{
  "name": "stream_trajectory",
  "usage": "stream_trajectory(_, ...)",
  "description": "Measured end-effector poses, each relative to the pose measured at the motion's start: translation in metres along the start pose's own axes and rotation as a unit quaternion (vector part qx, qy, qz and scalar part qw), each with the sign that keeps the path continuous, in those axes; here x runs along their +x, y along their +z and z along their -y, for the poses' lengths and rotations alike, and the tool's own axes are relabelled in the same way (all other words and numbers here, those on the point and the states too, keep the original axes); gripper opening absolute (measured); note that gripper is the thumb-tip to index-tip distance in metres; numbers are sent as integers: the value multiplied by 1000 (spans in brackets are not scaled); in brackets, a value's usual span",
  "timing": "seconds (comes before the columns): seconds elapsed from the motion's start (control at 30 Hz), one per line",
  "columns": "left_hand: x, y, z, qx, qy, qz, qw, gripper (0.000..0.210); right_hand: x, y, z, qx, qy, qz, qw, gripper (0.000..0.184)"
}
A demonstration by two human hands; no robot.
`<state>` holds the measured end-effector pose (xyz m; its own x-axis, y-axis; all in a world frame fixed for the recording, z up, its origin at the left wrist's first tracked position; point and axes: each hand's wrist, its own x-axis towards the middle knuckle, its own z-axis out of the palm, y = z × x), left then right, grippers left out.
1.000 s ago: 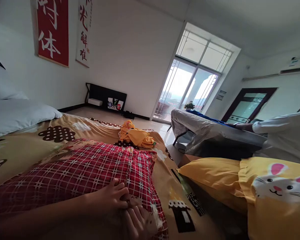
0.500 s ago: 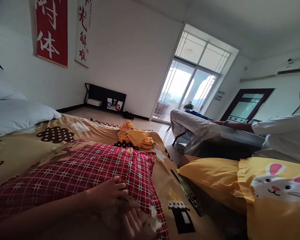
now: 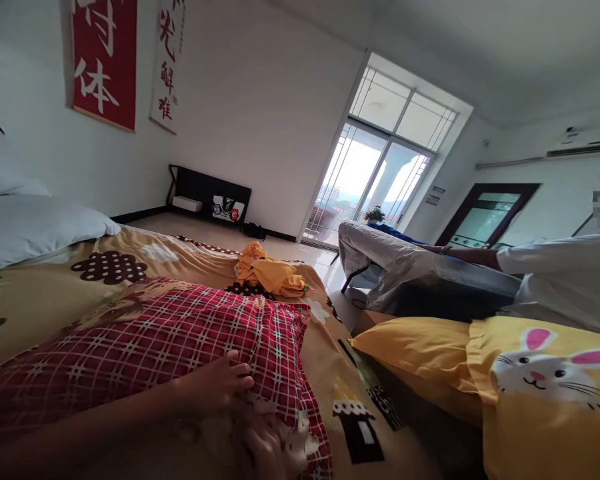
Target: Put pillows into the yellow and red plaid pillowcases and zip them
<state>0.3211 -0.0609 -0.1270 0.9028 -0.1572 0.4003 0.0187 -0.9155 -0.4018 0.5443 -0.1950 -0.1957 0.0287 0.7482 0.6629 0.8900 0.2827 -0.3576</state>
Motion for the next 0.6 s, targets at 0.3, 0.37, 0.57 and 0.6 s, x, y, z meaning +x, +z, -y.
stream_trajectory(0.3, -3, -29, -12, -46, -271, -143, 951, 45, -1, 35, 35, 58, -4, -68, 996, 25)
stream_trajectory(0.37, -6, -39, -5, -48, -313, -119, 941, 41, 5, 35, 37, 41, 6, -67, 997, 26)
stream_trajectory(0.57, -63, -52, 46, -7, -457, -49, 888, 43, 3, 52, 30, -110, -48, -24, 993, 32)
stream_trajectory(0.6, -83, -50, 56, 0, -493, -38, 869, 45, -2, 55, 26, -114, -53, -19, 992, 35)
